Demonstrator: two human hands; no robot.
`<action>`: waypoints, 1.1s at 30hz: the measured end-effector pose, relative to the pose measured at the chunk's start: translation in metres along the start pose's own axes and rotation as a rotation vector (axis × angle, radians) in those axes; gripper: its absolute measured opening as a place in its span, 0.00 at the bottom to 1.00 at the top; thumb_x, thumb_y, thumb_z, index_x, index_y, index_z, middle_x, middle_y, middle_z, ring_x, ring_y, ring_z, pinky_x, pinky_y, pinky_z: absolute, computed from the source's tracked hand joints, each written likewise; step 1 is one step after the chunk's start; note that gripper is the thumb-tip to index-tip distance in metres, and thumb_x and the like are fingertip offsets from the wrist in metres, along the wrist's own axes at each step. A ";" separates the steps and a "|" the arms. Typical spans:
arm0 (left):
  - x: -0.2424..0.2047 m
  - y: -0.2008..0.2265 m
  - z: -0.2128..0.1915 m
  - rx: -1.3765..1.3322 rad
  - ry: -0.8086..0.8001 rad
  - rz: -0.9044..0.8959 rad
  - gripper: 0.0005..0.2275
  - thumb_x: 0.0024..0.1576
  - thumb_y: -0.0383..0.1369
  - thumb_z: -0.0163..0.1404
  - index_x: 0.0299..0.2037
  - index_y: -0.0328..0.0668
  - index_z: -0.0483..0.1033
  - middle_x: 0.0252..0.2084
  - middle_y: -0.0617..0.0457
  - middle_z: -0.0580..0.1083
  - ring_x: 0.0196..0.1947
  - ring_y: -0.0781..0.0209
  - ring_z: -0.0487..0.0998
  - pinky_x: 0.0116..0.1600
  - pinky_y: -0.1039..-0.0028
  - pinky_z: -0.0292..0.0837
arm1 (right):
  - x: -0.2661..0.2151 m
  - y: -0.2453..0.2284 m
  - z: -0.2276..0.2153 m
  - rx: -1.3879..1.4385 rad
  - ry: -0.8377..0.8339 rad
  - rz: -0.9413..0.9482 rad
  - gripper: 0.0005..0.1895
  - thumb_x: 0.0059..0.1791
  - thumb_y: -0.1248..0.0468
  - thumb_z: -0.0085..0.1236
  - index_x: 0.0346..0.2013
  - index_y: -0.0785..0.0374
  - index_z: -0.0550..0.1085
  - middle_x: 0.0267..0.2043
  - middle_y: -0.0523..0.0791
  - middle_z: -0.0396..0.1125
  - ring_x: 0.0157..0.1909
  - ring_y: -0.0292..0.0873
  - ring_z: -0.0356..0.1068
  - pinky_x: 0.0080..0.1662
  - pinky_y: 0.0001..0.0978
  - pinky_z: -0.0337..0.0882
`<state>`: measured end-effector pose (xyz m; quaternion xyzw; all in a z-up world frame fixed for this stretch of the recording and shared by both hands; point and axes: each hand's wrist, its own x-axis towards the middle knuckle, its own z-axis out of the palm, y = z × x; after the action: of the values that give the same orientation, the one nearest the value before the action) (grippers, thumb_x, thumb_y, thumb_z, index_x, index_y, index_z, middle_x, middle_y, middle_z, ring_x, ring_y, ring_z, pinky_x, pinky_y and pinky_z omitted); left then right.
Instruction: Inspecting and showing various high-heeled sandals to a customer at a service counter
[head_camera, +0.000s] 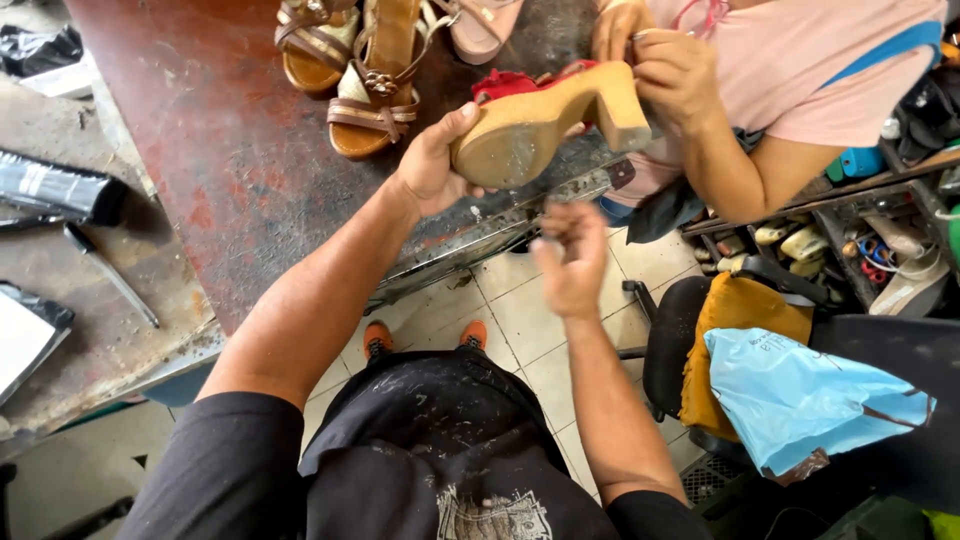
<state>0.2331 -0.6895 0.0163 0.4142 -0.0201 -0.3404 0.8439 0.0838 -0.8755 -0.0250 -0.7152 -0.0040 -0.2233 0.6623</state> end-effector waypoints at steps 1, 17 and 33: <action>-0.006 0.001 0.004 -0.008 0.009 0.007 0.29 0.49 0.55 0.54 0.51 0.40 0.76 0.32 0.46 0.79 0.22 0.53 0.80 0.17 0.75 0.68 | 0.009 0.011 -0.012 0.000 -0.014 0.002 0.27 0.43 0.72 0.57 0.56 0.65 0.63 0.52 0.51 0.68 0.47 0.44 0.71 0.50 0.35 0.74; -0.022 -0.016 -0.016 -0.416 -0.061 -0.105 0.21 0.50 0.54 0.54 0.35 0.41 0.78 0.28 0.34 0.78 0.15 0.41 0.77 0.14 0.68 0.64 | 0.068 -0.041 -0.034 0.031 -0.027 -0.357 0.40 0.46 0.85 0.61 0.71 0.66 0.61 0.41 0.54 0.65 0.36 0.42 0.70 0.40 0.32 0.75; -0.037 -0.005 -0.002 -0.221 -0.139 0.165 0.16 0.43 0.41 0.59 0.41 0.49 0.82 0.35 0.45 0.80 0.30 0.46 0.84 0.26 0.60 0.77 | 0.084 -0.062 -0.019 0.202 -0.011 -0.235 0.21 0.57 0.64 0.41 0.63 0.69 0.67 0.43 0.57 0.68 0.39 0.49 0.75 0.42 0.39 0.80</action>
<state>0.2027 -0.6678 0.0207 0.2913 -0.0750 -0.2979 0.9060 0.1348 -0.9107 0.0613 -0.6407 -0.1137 -0.2940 0.7001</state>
